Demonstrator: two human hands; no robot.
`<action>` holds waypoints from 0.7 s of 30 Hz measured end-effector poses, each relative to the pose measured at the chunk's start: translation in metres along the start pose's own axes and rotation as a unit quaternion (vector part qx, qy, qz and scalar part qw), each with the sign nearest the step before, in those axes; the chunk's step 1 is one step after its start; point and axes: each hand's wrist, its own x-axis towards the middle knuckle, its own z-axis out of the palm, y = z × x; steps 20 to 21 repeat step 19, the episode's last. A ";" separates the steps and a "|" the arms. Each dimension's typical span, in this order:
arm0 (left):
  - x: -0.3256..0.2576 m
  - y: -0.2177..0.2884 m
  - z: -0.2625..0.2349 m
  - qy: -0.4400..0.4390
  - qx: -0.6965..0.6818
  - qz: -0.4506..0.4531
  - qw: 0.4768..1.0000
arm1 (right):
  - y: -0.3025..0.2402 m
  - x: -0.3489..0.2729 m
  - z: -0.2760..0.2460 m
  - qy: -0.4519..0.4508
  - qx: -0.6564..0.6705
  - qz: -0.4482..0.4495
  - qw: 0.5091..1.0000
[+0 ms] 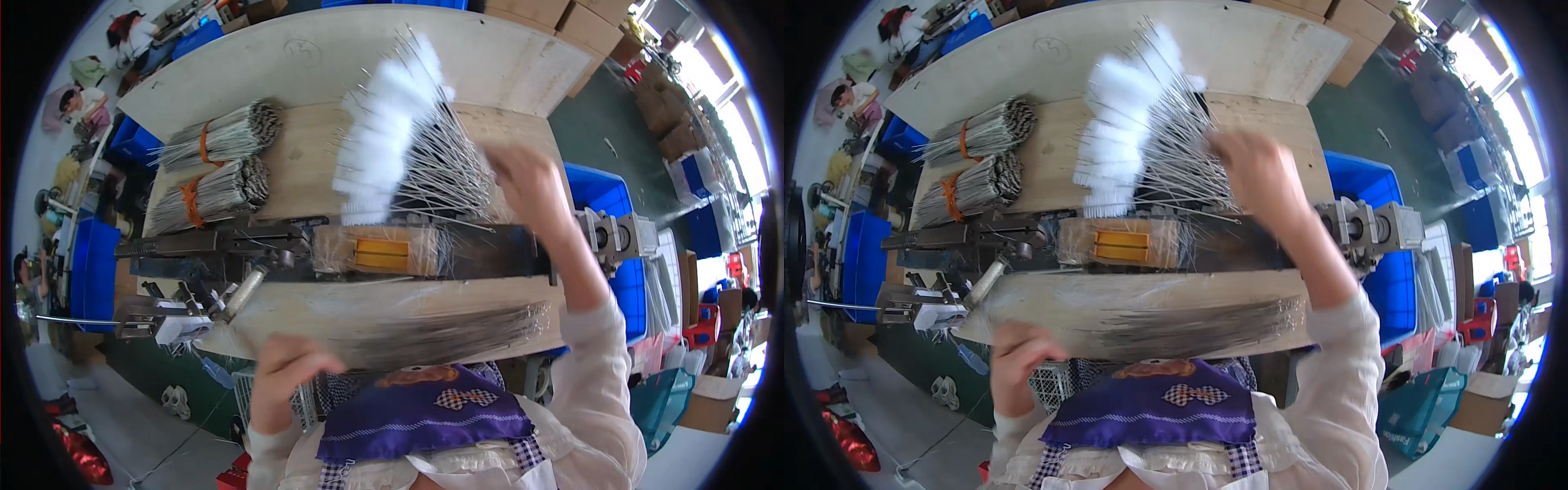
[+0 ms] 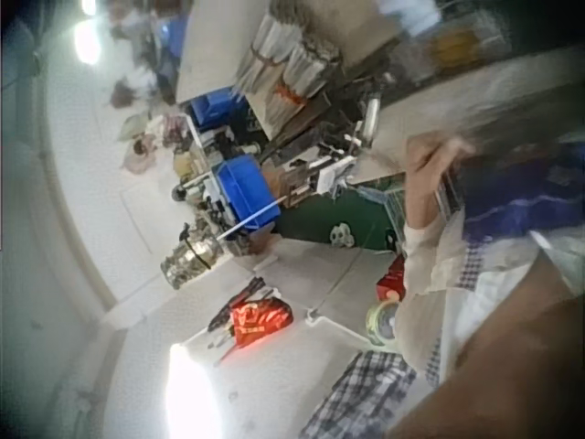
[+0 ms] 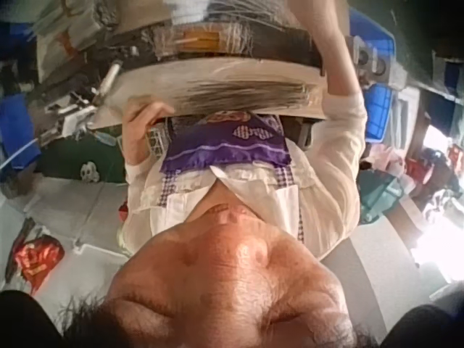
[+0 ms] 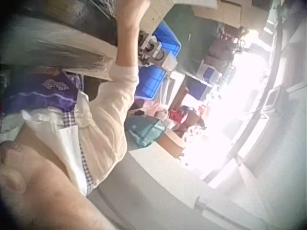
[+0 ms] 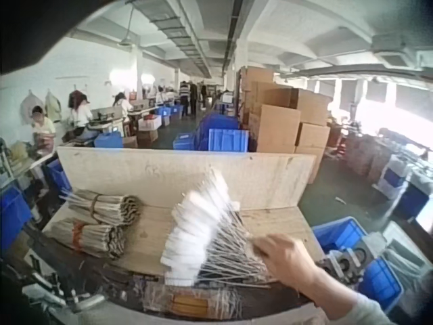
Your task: The person manufactures wire brushes by inserting bristles into a holder along with wire rods, securing them in a twisting machine to spin the wire, and placing each finished brush onto a stack.
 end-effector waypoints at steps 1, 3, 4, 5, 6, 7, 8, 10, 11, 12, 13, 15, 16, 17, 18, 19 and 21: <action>0.033 0.009 0.015 -0.090 0.003 -0.077 0.993 | 0.011 0.022 -0.002 -0.033 0.045 0.087 0.995; 0.087 -0.015 0.055 -0.166 0.067 -0.029 0.983 | 0.043 0.041 0.006 -0.065 -0.043 0.085 0.993; 0.108 -0.022 0.076 -0.174 0.083 -0.021 0.981 | 0.048 0.048 0.009 -0.055 -0.007 0.065 0.996; 0.129 -0.027 0.093 -0.179 0.097 -0.011 0.979 | 0.052 0.053 0.008 -0.047 0.027 0.043 0.998; 0.149 -0.030 0.109 -0.167 0.096 -0.030 0.981 | 0.054 0.049 0.003 -0.043 0.049 0.025 0.998; 0.162 -0.032 0.116 -0.152 0.096 -0.055 0.982 | 0.048 0.042 -0.004 -0.050 0.049 0.019 0.997; 0.169 -0.035 0.114 -0.151 0.088 -0.056 0.983 | 0.038 0.030 -0.016 -0.095 0.074 0.054 0.991; 0.173 -0.045 0.101 -0.100 0.086 -0.022 0.991 | 0.024 0.001 -0.022 -0.156 0.123 0.041 0.979; 0.167 -0.044 0.087 -0.052 0.144 0.001 0.988 | 0.016 -0.014 -0.020 -0.170 0.152 -0.005 0.973; 0.159 -0.039 0.073 -0.002 0.205 0.021 0.979 | 0.004 -0.022 -0.014 -0.164 0.132 -0.086 0.974; 0.152 -0.039 0.064 0.003 0.208 0.010 0.978 | -0.015 -0.027 -0.005 -0.152 0.112 -0.166 0.968; 0.139 -0.037 0.042 0.086 0.266 0.141 0.949 | -0.057 -0.022 0.017 -0.158 0.105 -0.216 0.958; 0.131 -0.032 0.034 0.092 0.280 0.133 0.946 | -0.068 -0.016 0.026 -0.150 0.119 -0.223 0.956; 0.125 -0.026 0.028 0.151 0.383 0.193 0.891 | -0.074 -0.009 0.035 -0.117 0.144 -0.227 0.956; 0.118 -0.021 0.022 0.203 0.480 0.251 0.816 | -0.079 -0.003 0.043 -0.082 0.169 -0.230 0.955; 0.112 -0.017 0.016 0.205 0.496 0.242 0.808 | -0.084 0.003 0.048 -0.090 0.191 -0.215 0.953; 0.112 -0.017 0.016 0.205 0.496 0.242 0.808 | -0.084 0.003 0.048 -0.090 0.191 -0.215 0.953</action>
